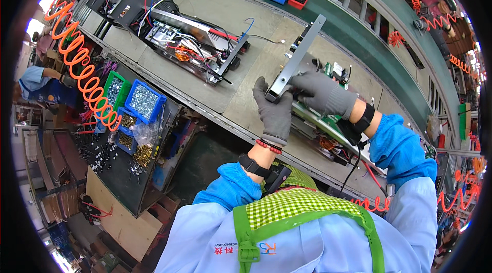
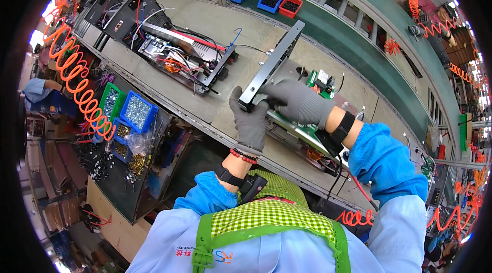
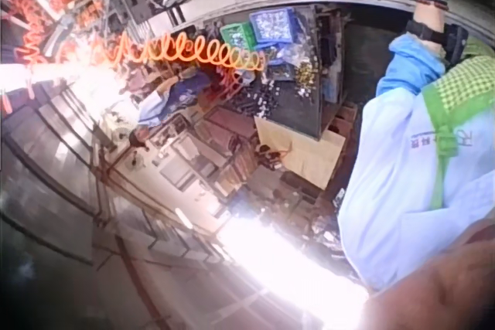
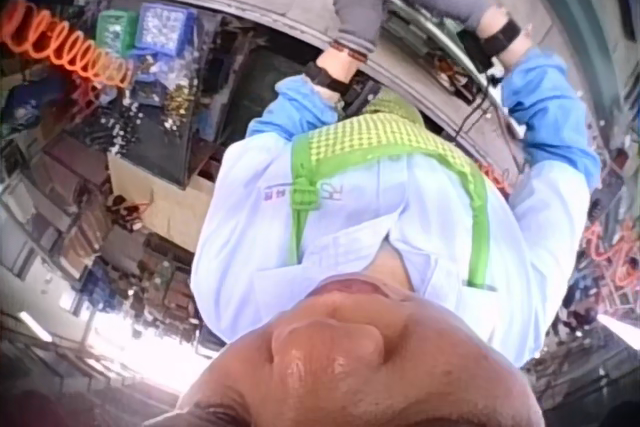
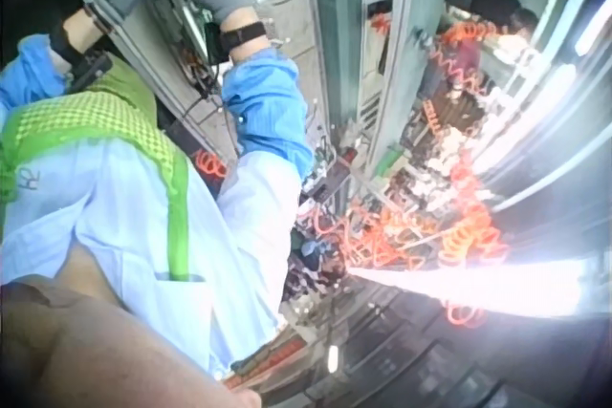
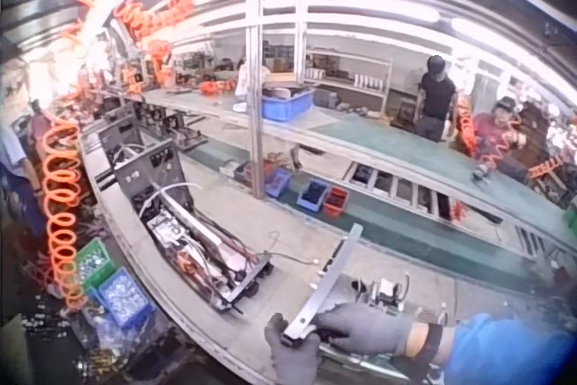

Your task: Assembling and wiring electrical components onto a metal base plate at an industrial workstation.

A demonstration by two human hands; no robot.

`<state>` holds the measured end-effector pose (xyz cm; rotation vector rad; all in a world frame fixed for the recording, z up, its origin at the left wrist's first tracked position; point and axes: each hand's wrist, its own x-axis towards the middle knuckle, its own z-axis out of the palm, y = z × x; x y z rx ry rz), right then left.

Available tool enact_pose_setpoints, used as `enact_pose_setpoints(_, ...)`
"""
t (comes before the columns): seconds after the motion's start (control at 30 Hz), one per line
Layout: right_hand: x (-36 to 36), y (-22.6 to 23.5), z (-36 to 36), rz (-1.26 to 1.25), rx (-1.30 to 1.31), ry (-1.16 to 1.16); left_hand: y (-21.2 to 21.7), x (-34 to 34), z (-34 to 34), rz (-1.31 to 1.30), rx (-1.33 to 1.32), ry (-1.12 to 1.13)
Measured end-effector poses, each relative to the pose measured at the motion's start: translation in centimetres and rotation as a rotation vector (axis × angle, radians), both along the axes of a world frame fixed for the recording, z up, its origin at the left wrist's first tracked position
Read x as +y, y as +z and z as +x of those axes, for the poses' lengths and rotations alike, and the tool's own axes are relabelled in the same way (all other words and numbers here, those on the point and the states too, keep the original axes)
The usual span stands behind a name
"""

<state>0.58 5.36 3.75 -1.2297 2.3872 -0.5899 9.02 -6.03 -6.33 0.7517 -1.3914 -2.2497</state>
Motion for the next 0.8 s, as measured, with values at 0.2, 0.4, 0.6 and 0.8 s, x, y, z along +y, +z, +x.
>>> enact_pose_setpoints(0.2,-1.1,-1.5,-0.1,-0.078,0.156,0.134,-1.6,-0.9,0.7,0.059,-0.024,-0.095)
enact_pose_setpoints(0.4,0.4,-1.1,-0.5,-0.08,-0.197,0.15,-2.1,-1.7,0.7,-0.027,-0.006,-0.221)
enact_pose_setpoints(0.6,-0.6,-1.6,0.7,-0.028,0.007,0.075,-1.2,-3.4,1.3,-0.131,-0.123,-0.41)
enact_pose_setpoints(0.8,-1.2,-1.7,1.6,0.018,0.135,0.054,-1.1,-3.1,1.3,-0.018,-0.076,-0.367)
